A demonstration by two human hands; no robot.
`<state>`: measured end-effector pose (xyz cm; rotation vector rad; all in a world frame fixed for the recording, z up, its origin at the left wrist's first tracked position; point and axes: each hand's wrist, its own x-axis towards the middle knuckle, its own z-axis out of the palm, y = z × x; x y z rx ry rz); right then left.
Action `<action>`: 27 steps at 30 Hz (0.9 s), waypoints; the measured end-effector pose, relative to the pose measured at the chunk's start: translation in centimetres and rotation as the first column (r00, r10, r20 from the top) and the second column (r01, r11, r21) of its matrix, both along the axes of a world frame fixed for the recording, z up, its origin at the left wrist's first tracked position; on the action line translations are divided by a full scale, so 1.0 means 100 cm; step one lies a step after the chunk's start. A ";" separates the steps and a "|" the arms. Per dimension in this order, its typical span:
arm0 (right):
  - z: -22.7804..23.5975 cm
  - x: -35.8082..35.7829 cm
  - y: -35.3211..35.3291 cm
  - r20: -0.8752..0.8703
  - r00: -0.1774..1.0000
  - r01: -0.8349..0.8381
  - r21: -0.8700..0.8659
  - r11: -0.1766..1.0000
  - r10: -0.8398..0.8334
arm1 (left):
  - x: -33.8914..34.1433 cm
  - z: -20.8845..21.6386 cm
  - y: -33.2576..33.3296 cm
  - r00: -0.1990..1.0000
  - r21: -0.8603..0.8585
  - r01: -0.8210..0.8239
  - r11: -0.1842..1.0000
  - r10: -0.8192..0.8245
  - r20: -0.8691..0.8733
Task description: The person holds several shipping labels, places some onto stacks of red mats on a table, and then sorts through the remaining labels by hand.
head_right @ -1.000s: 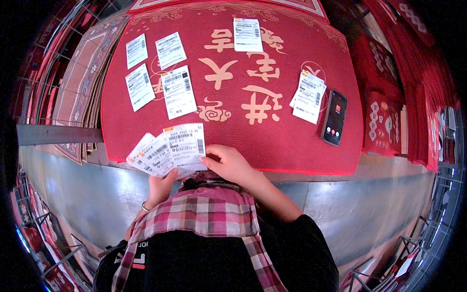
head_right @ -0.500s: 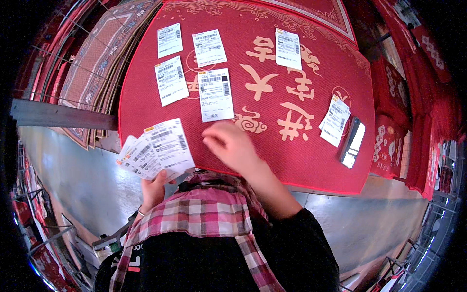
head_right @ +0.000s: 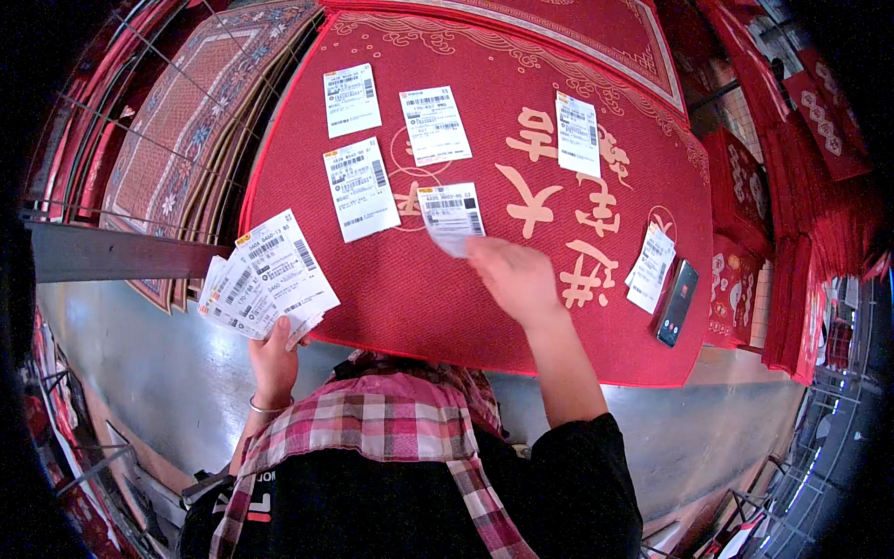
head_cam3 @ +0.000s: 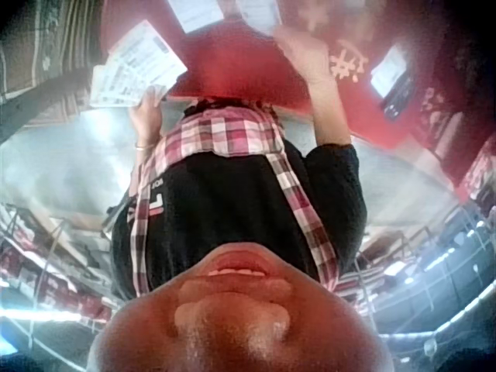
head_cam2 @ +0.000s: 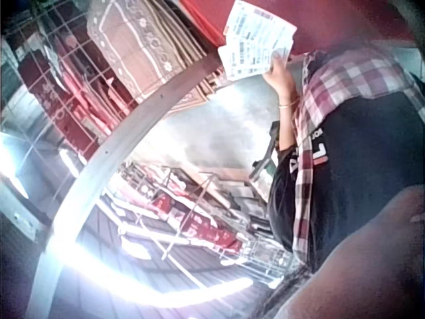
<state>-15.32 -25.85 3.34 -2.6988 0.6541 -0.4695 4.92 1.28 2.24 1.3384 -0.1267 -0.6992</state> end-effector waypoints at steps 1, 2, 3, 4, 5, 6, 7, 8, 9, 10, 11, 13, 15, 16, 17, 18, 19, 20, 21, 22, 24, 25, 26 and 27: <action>0.014 0.001 -0.009 -0.049 0.996 0.078 0.017 0.997 -0.077 | 0.004 0.001 -0.001 1.000 -0.002 -0.008 1.000 0.008 0.000; 0.029 0.004 -0.016 -0.101 0.982 0.163 0.030 0.986 -0.159 | 0.006 0.002 -0.003 1.000 -0.005 -0.009 1.000 0.009 -0.002; 0.044 0.013 -0.025 0.031 0.955 0.292 0.034 0.956 -0.294 | 0.008 0.001 -0.005 1.000 -0.008 -0.009 1.000 0.009 -0.006; 0.058 0.022 -0.037 0.162 0.892 0.419 0.053 0.906 -0.422 | 0.011 0.001 -0.006 1.000 -0.015 0.004 1.000 -0.004 -0.015; 0.062 0.032 -0.049 0.324 0.847 0.413 0.096 0.906 -0.421 | 0.014 0.001 -0.005 1.000 -0.020 0.012 1.000 -0.013 -0.020; 0.066 0.043 -0.062 0.475 0.776 0.401 0.134 0.906 -0.414 | 0.017 0.000 -0.005 0.999 -0.027 0.021 0.999 -0.022 -0.027; 0.068 0.054 -0.076 0.612 0.682 0.381 0.169 0.909 -0.400 | 0.019 -0.001 -0.005 0.999 -0.034 0.020 0.999 -0.020 -0.029; 0.070 0.063 -0.090 0.731 0.565 0.358 0.200 0.912 -0.382 | 0.020 -0.001 -0.006 0.999 -0.040 0.021 0.999 -0.023 -0.030; 0.061 0.072 -0.105 0.671 0.682 0.326 0.078 0.942 -0.292 | 0.021 -0.001 -0.006 0.999 -0.044 0.020 0.999 -0.022 -0.030; 0.046 0.081 -0.119 0.590 0.783 0.271 -0.035 0.962 -0.199 | 0.021 0.000 -0.005 0.999 -0.040 0.005 0.999 -0.007 -0.036; 0.029 0.093 -0.125 0.482 0.857 0.216 -0.018 0.976 -0.181 | 0.021 0.001 -0.004 0.999 -0.035 -0.010 0.999 0.009 -0.043; -0.026 0.088 -0.157 0.191 0.973 0.176 -0.249 0.953 -0.130 | 0.020 0.004 -0.009 0.998 -0.036 0.010 0.999 -0.012 -0.054; -0.036 0.095 -0.147 0.025 0.975 0.221 -0.152 0.963 -0.220 | 0.018 0.004 -0.005 0.999 -0.018 -0.005 1.000 0.004 -0.047; -0.037 0.092 -0.145 0.066 0.973 0.228 -0.090 0.969 -0.223 | 0.019 0.004 -0.004 0.999 -0.020 0.009 1.000 -0.010 -0.044; -0.032 0.091 -0.140 0.147 0.964 0.235 -0.093 0.968 -0.220 | 0.019 0.004 -0.002 0.999 -0.019 0.020 1.000 -0.021 -0.042; -0.027 0.089 -0.136 0.228 0.949 0.245 -0.096 0.965 -0.218 | 0.018 0.004 -0.001 0.999 -0.018 0.034 0.999 -0.035 -0.040; -0.023 0.084 -0.129 0.307 0.927 0.257 -0.099 0.961 -0.216 | 0.016 0.005 -0.002 0.999 -0.010 0.029 1.000 -0.029 -0.042; -0.018 0.078 -0.119 0.327 0.921 0.236 -0.033 0.971 -0.213 | 0.014 0.008 -0.004 0.999 -0.006 0.025 1.000 -0.026 -0.042; -0.015 0.074 -0.104 0.350 0.915 0.202 0.035 0.979 -0.201 | 0.013 0.010 -0.005 0.999 -0.001 0.012 1.000 -0.012 -0.039; -0.012 0.070 -0.086 0.374 0.908 0.165 0.101 0.981 -0.191 | 0.011 0.011 -0.007 0.999 -0.003 0.004 1.000 -0.004 -0.037; -0.004 0.067 -0.032 0.393 0.899 0.043 0.360 0.932 -0.193 | 0.007 0.013 -0.011 0.999 -0.015 -0.011 1.000 0.010 -0.035; -0.005 0.064 -0.006 0.374 0.901 -0.040 0.576 0.817 -0.220 | 0.006 0.015 -0.015 0.999 -0.018 0.036 0.999 -0.037 -0.026; -0.006 0.061 0.016 0.349 0.905 -0.116 0.754 0.646 -0.244 | 0.005 0.016 -0.022 0.996 -0.019 0.089 0.996 -0.090 -0.017; -0.001 0.064 0.037 0.349 0.900 -0.196 0.859 0.474 -0.260 | 0.003 0.016 -0.023 0.992 -0.008 0.123 0.992 -0.123 -0.015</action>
